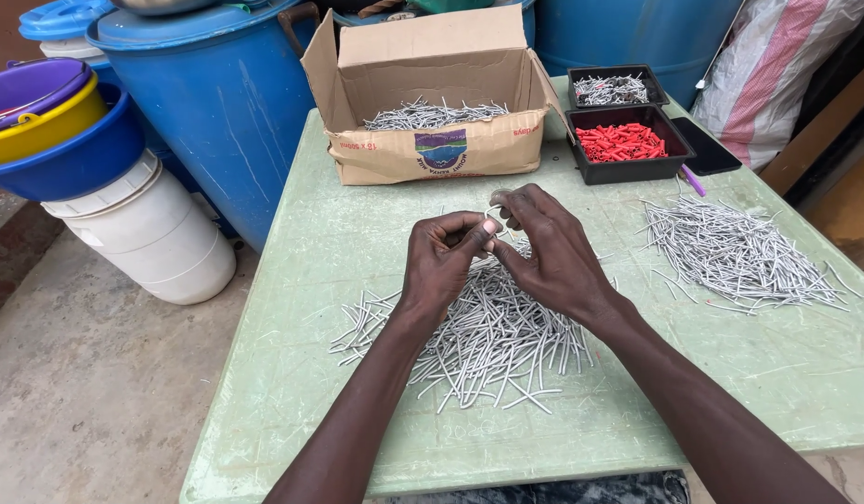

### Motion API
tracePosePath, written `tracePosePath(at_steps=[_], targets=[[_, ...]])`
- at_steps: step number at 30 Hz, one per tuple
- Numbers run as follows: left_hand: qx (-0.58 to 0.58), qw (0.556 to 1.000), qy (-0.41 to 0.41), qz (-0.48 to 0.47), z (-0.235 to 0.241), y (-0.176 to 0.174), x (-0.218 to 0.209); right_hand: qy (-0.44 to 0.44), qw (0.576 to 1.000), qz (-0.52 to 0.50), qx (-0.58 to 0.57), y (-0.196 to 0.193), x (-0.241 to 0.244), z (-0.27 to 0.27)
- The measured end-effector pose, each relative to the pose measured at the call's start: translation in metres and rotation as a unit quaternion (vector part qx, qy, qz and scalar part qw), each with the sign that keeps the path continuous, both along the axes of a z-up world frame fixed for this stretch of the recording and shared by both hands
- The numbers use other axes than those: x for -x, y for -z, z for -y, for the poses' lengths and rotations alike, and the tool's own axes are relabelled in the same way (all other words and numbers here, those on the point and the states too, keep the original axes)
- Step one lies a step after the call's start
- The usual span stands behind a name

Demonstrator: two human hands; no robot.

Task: Sorting and transferring small metal clips from a table into a cardboard box

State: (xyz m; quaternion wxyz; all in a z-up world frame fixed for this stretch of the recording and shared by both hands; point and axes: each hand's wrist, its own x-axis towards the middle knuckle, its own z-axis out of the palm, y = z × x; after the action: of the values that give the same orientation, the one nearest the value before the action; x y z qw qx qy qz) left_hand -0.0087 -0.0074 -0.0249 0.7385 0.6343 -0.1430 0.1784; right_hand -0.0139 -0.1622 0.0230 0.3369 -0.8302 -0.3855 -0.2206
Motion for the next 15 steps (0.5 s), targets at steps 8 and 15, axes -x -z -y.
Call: tracePosePath(at_steps=[8,15], targets=[[0.014,0.999,-0.043,-0.003,0.001,-0.004,0.003,0.018,1.000,0.017,-0.013,0.017,-0.014,-0.006],[0.010,0.999,-0.050,0.014,0.004,-0.001,0.002,0.037,0.999,0.025,-0.022,0.020,-0.010,-0.005]])
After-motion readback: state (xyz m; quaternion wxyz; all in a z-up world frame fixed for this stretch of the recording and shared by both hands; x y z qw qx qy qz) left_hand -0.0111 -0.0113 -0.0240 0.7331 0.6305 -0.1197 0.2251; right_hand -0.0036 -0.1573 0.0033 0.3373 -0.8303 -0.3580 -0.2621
